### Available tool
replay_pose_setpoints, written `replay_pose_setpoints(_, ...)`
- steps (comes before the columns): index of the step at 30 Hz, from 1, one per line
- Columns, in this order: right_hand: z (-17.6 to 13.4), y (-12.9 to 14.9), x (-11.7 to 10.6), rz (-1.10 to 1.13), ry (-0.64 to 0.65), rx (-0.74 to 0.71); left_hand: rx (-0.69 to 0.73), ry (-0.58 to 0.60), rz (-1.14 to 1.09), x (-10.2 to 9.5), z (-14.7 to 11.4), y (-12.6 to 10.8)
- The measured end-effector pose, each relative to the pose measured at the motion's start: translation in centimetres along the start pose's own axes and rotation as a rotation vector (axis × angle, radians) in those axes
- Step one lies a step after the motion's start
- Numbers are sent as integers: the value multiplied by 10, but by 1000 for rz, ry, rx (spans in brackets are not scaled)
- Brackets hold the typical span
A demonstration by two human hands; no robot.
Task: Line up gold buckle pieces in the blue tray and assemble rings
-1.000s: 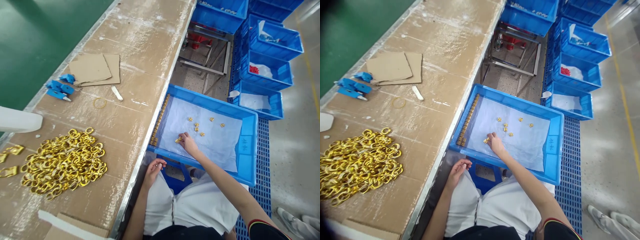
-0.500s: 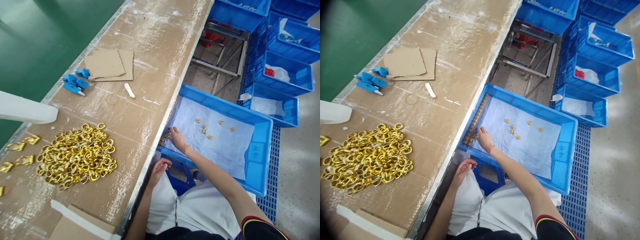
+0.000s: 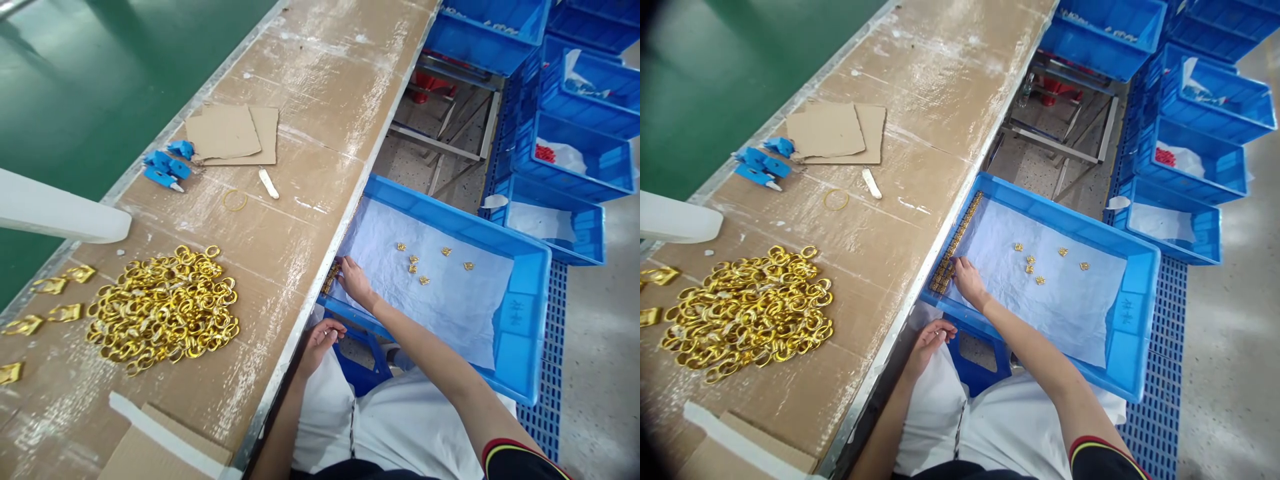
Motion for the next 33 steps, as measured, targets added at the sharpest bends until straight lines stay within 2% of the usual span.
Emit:
replay_pose_setpoints(16,0,-3,1,47,3,4,-21,-7,1,0,0,2)
replay_pose_setpoints(25,2,1,1,88,-37,13,7,-20,11,-2,1,6)
replay_pose_setpoints(29,-18,-18,-28,81,-124,119,15,-47,21,-4,1,8)
replay_pose_setpoints(33,-75,-68,-78,2,-302,392,31,-78,19,-5,1,5)
Point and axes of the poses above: each hand's wrist, its own z-axis towards the middle knuckle, its own x-axis out of the palm, y = z × x, the point moved 2 cm from there along z, towards the middle knuckle
